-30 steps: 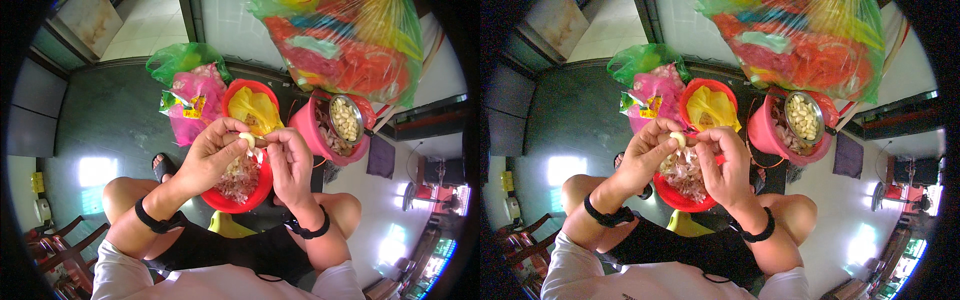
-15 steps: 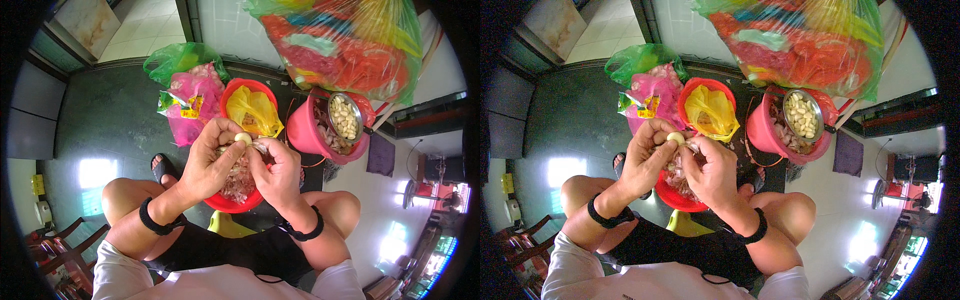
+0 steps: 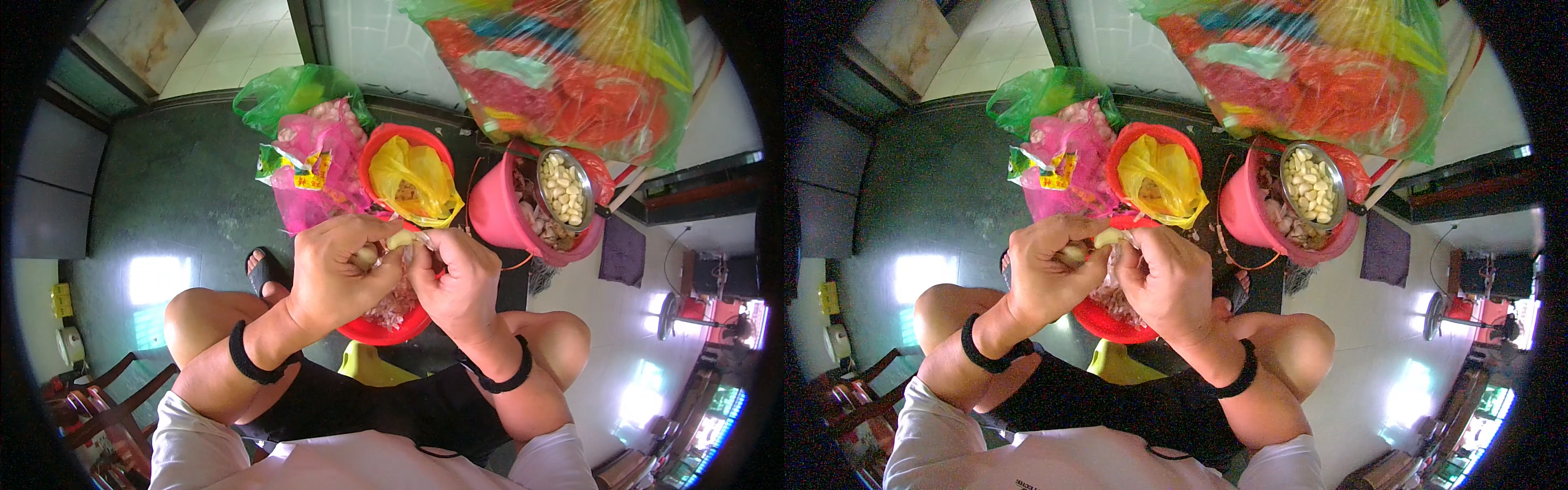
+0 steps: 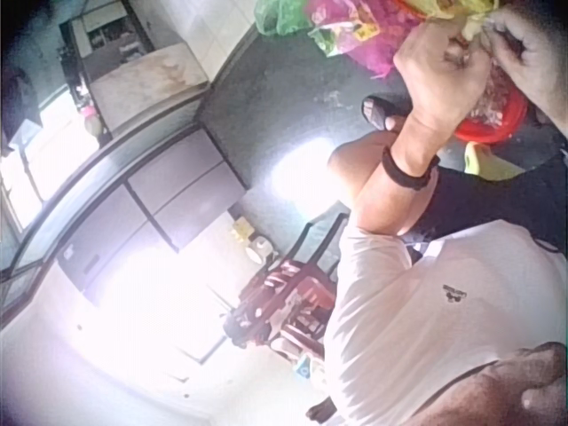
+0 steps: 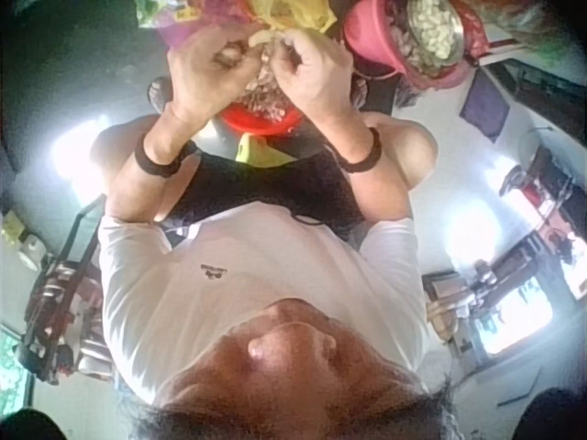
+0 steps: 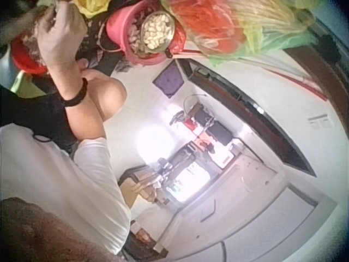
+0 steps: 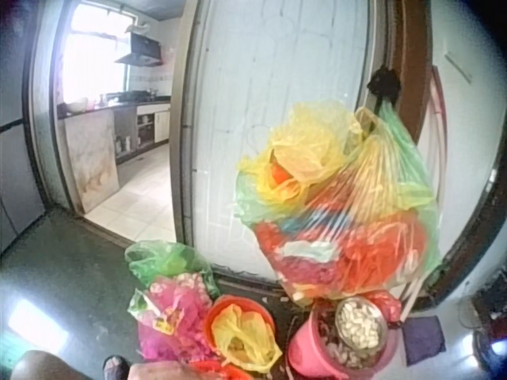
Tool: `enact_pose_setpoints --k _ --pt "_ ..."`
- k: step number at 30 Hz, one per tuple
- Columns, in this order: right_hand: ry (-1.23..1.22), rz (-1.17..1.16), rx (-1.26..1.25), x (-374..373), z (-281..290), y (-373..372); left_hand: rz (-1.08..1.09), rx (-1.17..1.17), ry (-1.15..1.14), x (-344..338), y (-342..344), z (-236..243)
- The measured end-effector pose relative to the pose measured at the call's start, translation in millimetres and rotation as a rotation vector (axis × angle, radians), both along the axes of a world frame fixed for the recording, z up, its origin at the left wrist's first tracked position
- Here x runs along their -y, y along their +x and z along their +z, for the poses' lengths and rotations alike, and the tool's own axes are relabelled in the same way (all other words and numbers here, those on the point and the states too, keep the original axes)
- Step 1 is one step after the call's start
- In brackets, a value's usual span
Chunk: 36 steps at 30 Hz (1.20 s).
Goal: The person peels garlic bulbs by hand over a red bowl, placing the peeled cloves into a pink bucket containing more garlic.
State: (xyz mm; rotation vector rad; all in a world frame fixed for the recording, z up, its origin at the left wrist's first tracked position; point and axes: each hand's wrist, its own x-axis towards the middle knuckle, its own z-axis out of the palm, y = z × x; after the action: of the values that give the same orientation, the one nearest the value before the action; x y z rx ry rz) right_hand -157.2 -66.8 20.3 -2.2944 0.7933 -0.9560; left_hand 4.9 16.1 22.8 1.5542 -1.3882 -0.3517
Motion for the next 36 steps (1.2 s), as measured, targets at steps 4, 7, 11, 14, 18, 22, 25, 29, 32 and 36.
enact_pose_setpoints --k 4,7,11,14,18,22,25,29,32,36 --pt "0.097 0.013 0.031 0.7 -2.3 -1.7 0.063 -0.116 0.052 -0.4 -4.4 -0.1" --pt "0.138 0.01 0.032 1.5 -2.3 -1.7 0.083 -0.21 0.128 -0.7 -5.4 -1.2" --pt "0.245 0.006 0.046 2.5 -3.9 -2.4 0.07 -0.391 0.268 -3.8 -5.4 -4.2" --pt "0.408 0.009 0.103 1.8 -12.3 -6.4 0.043 -0.514 0.293 -5.1 -6.0 -2.5" --pt "0.736 0.053 0.279 1.7 -3.8 -5.4 -0.086 -0.81 0.204 0.5 1.1 -7.9" --pt "0.88 0.158 0.341 3.2 0.5 -9.1 -0.266 -1.312 0.35 -0.7 10.4 -0.7" --pt "0.404 0.146 0.254 4.4 -5.9 -6.4 -0.299 -1.371 0.382 -0.7 11.7 -0.6" --pt "0.167 0.139 0.106 3.7 2.5 -1.9 -0.294 -1.358 0.379 -2.2 11.5 -2.5" --pt "-0.012 0.195 0.083 4.2 5.5 0.2 -0.302 -1.282 0.403 -3.4 13.0 -2.6" --pt "0.032 0.185 0.128 1.0 5.9 0.8 -0.316 -1.253 0.447 -4.6 17.2 1.8"
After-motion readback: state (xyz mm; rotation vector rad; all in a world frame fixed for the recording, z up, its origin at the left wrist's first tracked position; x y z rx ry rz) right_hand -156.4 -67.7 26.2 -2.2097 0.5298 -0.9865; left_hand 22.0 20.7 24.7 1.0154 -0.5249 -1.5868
